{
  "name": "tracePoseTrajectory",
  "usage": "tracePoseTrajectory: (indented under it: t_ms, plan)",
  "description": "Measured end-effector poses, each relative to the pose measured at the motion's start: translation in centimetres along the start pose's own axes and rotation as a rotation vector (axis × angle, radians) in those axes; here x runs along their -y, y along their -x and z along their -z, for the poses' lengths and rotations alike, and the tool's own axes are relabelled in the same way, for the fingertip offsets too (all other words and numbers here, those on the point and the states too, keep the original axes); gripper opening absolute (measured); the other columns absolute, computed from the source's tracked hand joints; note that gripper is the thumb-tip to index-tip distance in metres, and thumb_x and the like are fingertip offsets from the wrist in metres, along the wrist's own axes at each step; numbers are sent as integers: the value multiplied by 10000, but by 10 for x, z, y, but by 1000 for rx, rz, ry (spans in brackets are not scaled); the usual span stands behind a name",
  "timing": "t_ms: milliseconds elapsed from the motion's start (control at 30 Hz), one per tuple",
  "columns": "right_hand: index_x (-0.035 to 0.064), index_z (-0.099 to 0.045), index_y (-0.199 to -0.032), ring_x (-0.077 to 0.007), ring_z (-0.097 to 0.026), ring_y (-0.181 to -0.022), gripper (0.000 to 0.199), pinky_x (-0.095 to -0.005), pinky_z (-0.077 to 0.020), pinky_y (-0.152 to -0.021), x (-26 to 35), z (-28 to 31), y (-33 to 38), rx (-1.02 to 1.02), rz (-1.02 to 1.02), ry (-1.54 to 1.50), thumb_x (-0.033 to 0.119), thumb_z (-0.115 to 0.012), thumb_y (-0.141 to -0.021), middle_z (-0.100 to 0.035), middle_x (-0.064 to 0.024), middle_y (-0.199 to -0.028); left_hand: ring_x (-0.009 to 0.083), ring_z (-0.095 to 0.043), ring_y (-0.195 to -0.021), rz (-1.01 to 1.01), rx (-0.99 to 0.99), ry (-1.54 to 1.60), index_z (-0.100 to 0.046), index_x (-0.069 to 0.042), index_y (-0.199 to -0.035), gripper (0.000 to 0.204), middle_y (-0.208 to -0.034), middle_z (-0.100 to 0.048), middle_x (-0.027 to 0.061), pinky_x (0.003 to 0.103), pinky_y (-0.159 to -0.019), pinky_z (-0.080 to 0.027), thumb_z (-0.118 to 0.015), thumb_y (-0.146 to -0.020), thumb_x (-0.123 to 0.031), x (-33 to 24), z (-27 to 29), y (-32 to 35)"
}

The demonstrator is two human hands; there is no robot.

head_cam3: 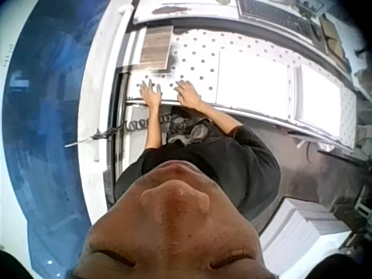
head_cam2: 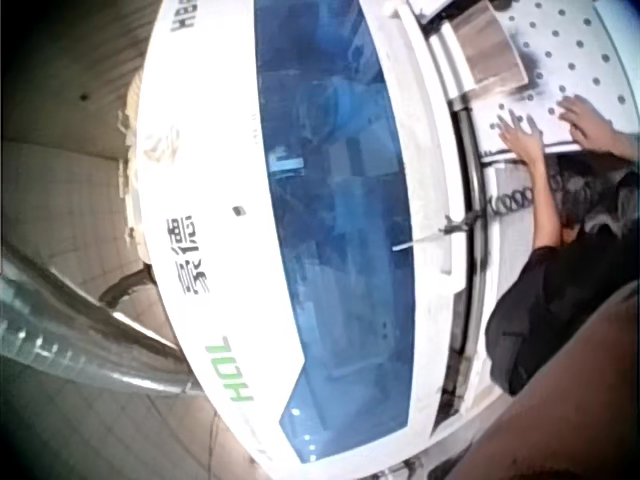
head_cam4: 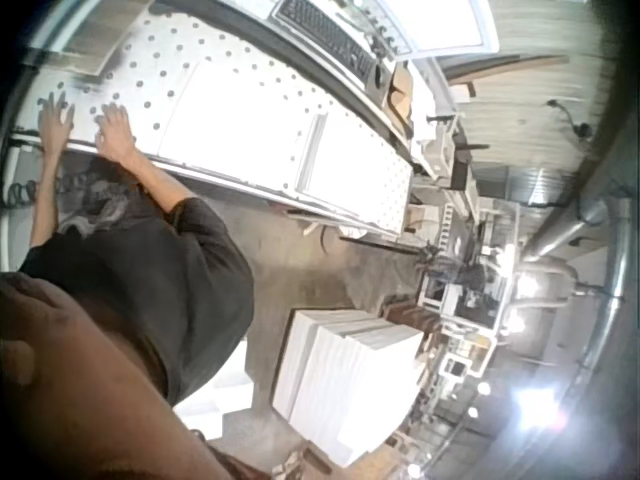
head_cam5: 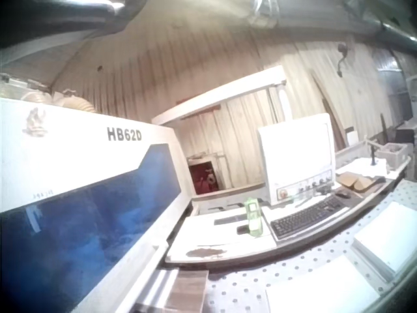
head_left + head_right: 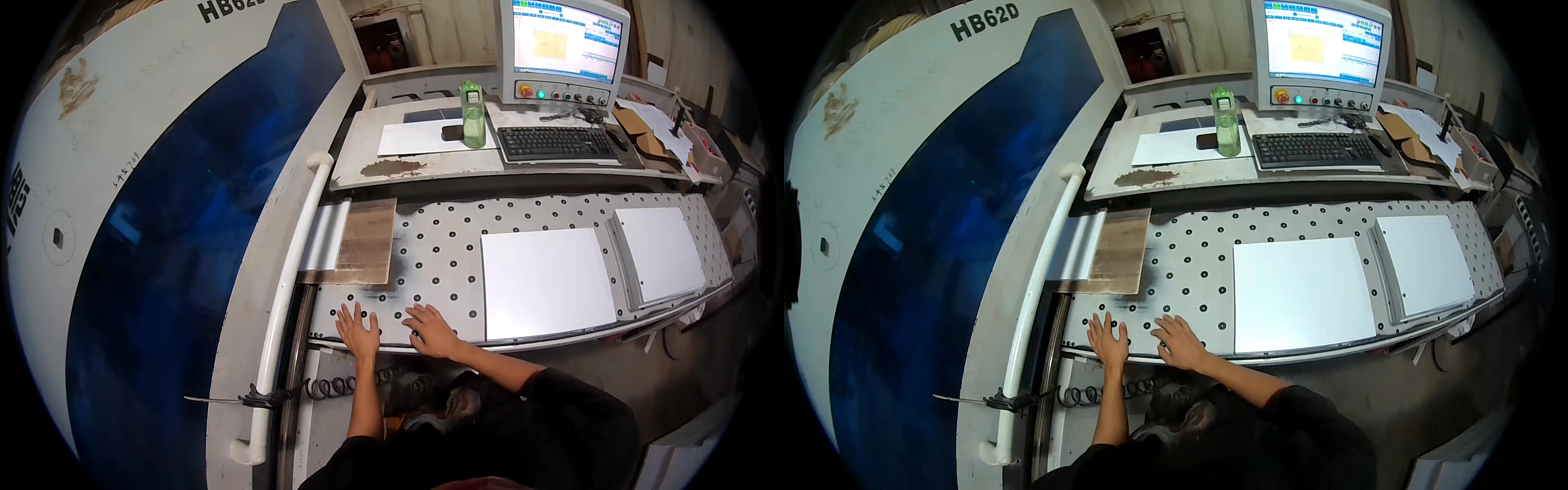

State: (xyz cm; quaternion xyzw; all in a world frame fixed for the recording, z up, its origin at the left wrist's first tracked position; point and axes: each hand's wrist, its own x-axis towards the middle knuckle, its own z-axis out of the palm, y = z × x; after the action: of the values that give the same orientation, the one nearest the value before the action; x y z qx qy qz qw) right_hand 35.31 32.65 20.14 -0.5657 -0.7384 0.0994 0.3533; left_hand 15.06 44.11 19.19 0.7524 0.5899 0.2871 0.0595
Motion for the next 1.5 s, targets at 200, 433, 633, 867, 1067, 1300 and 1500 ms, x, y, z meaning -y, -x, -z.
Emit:
tracePoseTrajectory:
  t_ms: [200, 433, 633, 867, 1067, 1300, 1500]
  plan:
    - [79, -614, -1266, -394, -412, -1425, 395, -553, -270, -1206, 3, 0, -3, -5, -27, -30, 193, -641, -889, -510, -190, -1460, 436, -285, -1500, -11, -12, 6, -588, -101, -1432, 565, -1593, -369, 251, 532, -1238, -164, -641, -945, -383, 1, 0, 0]
    - [54, -620, -1255, -406, -400, -1422, 378, -539, -263, -1210, 9, 6, -7, 25, -24, -29, 180, -624, -899, -506, -195, -1457, 458, -273, -1499, -32, 120, 56, -621, -87, -1393, 535, -1595, -355, 269, 549, -1235, -167, -643, -953, -391, 10, 14, 6]
    - [50, -608, -1265, -411, -384, -1431, 382, -543, -247, -1217, 9, 6, -8, 42, -24, -23, 173, -622, -904, -483, -205, -1472, 409, -468, -1384, -40, 173, 560, -687, -27, -1266, 383, -1247, -699, 193, 513, -1143, -347, -629, -982, -276, -60, 142, 72]
    - [35, -587, -1291, -424, -368, -1432, 414, -556, -242, -1207, 8, 5, -6, 52, -14, 28, 171, -611, -901, -468, -225, -1472, 428, -335, -1439, -220, -873, -208, -401, 1, -1481, 600, -1560, -297, 294, 557, -1165, -332, -581, -988, -288, -78, 233, 120]
    - [35, -568, -1324, -433, -351, -1443, 448, -571, -230, -1210, 6, 6, -5, 98, 0, 35, 185, -608, -904, -441, -233, -1502, 394, -311, -1487, 303, -780, -465, -207, 51, -1579, 859, -1581, -333, 267, 599, -1229, -97, -636, -974, -383, -37, 246, 97]
    - [38, -551, -1360, -448, -342, -1447, 472, -571, -240, -1210, -2, 10, -3, 181, 48, 48, 222, -603, -928, -422, -249, -1516, 334, -404, -1441, 72, -600, 343, -385, 81, -1473, 601, -1477, -471, 248, 490, -1228, -202, -587, -933, -86, -39, 251, 67]
    - [42, -533, -1383, -445, -366, -1428, 495, -567, -273, -1188, -8, 22, -5, 227, 149, 126, 289, -568, -956, -429, -259, -1504, 174, -668, -824, -28, 635, 908, -699, -7, -987, 289, -857, -708, 74, 315, -765, -528, -686, -919, -288, -93, 197, 78]
